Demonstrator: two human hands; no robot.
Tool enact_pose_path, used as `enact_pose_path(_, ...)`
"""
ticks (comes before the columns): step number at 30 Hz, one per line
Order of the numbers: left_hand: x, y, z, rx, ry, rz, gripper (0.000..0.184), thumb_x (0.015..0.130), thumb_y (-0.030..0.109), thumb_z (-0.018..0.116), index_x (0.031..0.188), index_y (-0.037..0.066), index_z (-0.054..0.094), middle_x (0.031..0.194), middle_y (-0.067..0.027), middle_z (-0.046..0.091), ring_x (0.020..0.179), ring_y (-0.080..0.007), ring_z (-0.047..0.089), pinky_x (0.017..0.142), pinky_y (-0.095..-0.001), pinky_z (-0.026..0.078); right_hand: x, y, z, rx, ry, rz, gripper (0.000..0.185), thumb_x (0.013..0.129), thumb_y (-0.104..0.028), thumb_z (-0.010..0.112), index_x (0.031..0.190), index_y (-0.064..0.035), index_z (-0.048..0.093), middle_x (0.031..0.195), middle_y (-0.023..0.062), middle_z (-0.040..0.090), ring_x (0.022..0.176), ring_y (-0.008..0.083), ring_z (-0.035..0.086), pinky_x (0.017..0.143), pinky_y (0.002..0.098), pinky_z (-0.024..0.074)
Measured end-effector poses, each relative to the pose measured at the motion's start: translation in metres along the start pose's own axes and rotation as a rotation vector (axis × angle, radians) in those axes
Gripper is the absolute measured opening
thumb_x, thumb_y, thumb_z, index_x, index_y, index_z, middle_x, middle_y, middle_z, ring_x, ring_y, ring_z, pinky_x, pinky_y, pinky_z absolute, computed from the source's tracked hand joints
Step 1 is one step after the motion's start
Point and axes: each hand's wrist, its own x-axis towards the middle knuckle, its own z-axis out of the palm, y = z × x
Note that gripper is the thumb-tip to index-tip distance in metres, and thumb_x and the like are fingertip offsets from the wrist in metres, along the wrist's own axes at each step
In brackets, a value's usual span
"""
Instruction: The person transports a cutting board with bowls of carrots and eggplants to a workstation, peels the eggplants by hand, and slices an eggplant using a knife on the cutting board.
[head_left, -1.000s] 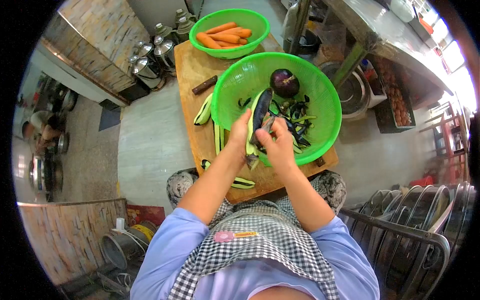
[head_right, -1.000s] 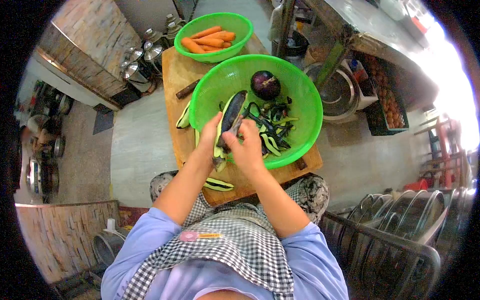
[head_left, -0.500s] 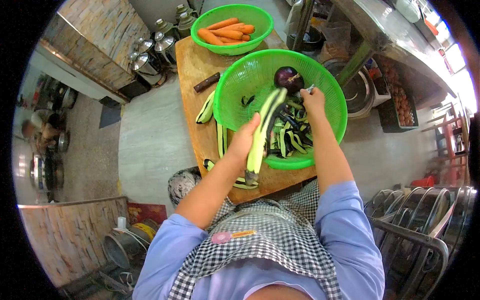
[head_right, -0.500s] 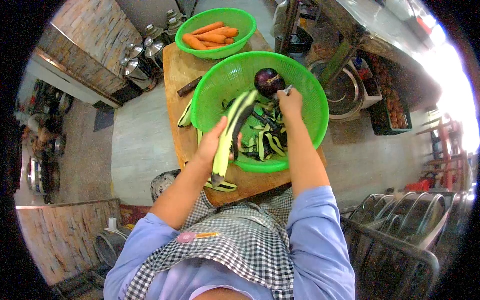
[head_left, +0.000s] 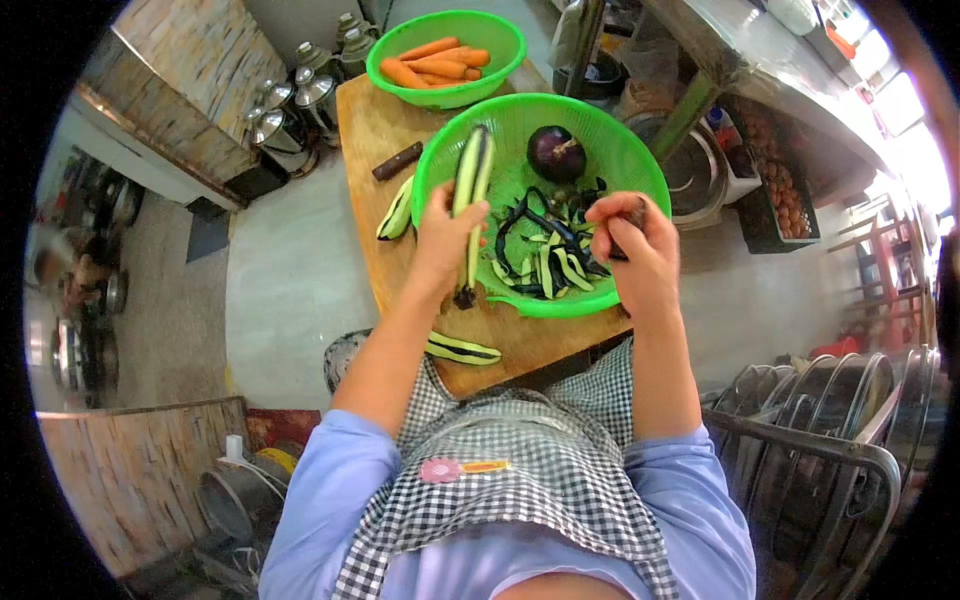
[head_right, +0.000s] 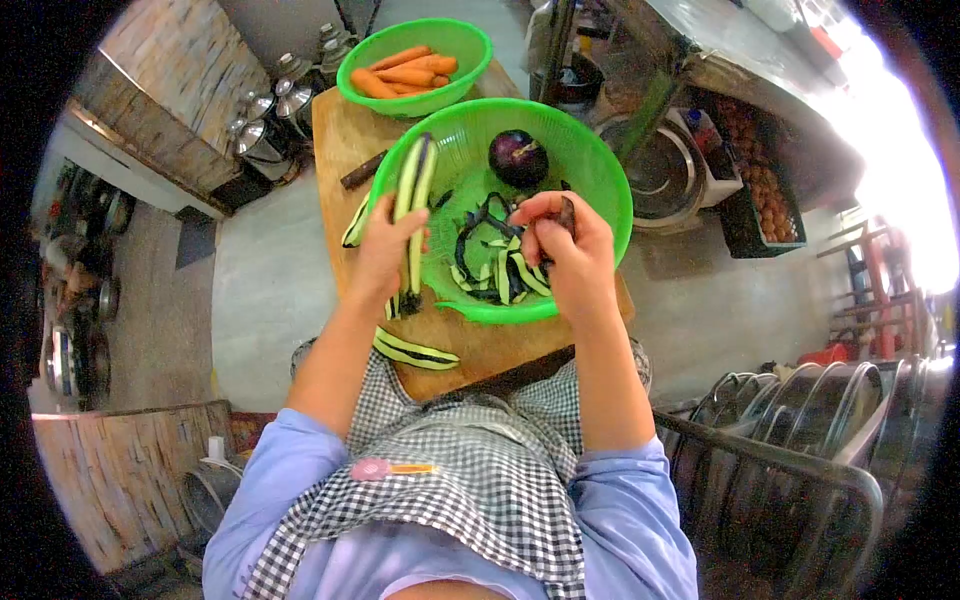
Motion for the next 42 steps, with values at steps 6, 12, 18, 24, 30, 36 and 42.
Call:
enact_pose_path(6,-0.046,-0.020,-0.053,-0.290,0.288,-0.031,0.036,0.082,0.011,0.058,0.115,0.002,0.044,0.085,-0.0084,0.055,0.063,-0.0161,0.054,0.053,-0.0275,0.049,-0.088,-0.092,0.046,0.631,-0.748,-0.357,0.014,0.082,-0.008,0.057,0.090,0.0026,0.061,0.085,0.0173,0.061,0.056,0.0214,0.056,0.051,0.0332,0.0464)
enact_pose_path(12,-0.082,-0.080,-0.061,-0.353,0.354,-0.336,0.036,0.083,0.008,0.053,0.117,0.004,0.040,0.089,-0.0121,0.052,0.073,-0.0209,0.054,0.059,-0.0332,0.048,-0.149,-0.135,0.071,0.793,-0.560,-0.042,0.015,0.075,-0.005,0.068,0.089,0.0005,0.068,0.087,0.0192,0.065,0.061,0.0195,0.061,0.048,0.0242,0.0451)
enact_pose_path(18,-0.070,-0.116,-0.049,-0.221,0.272,-0.248,0.062,0.082,0.009,0.055,0.137,0.003,0.026,0.125,-0.0162,0.041,0.109,-0.0232,0.046,0.093,-0.0326,0.037,-0.164,-0.131,0.087,0.881,-0.523,-0.205,0.016,0.074,-0.005,0.071,0.088,0.0015,0.069,0.087,0.0194,0.066,0.056,0.0170,0.059,0.045,0.0211,0.0433)
enact_pose_path(24,-0.051,-0.090,-0.056,-0.129,0.397,0.060,0.045,0.083,0.005,0.053,0.125,-0.001,0.040,0.121,-0.0092,0.046,0.116,-0.0193,0.043,0.100,-0.0302,0.032,-0.141,-0.128,0.067,0.864,-0.741,-0.281,0.015,0.074,-0.004,0.071,0.088,0.0013,0.069,0.085,0.0180,0.066,0.055,0.0153,0.057,0.047,0.0216,0.0436)
enact_pose_path(30,-0.017,-0.017,-0.014,-0.121,0.283,0.342,0.037,0.082,0.000,0.052,0.119,-0.001,0.045,0.116,-0.0073,0.048,0.112,-0.0171,0.045,0.096,-0.0285,0.035,-0.141,-0.129,0.047,0.866,-0.604,-0.166,0.017,0.071,0.000,0.073,0.087,0.0035,0.069,0.082,0.0159,0.066,0.054,0.0127,0.057,0.042,0.0214,0.0405)
enact_pose_path(36,0.060,-0.022,0.040,0.117,0.136,0.245,0.044,0.080,0.006,0.060,0.120,-0.001,0.045,0.120,-0.0114,0.048,0.113,-0.0206,0.045,0.094,-0.0313,0.037,-0.114,-0.156,-0.001,0.820,-0.724,0.275,0.019,0.072,0.000,0.073,0.090,0.0029,0.068,0.080,0.0138,0.066,0.050,0.0115,0.057,0.038,0.0181,0.0374)
enact_pose_path(42,0.115,-0.059,0.096,0.430,0.084,-0.005,0.071,0.074,0.022,0.071,0.131,0.001,0.033,0.129,-0.0215,0.039,0.118,-0.0293,0.041,0.097,-0.0387,0.035,-0.089,-0.091,-0.053,0.590,-0.545,-0.525,0.015,0.077,-0.005,0.065,0.091,-0.0002,0.064,0.087,0.0161,0.060,0.054,0.0195,0.056,0.043,0.0288,0.0415)
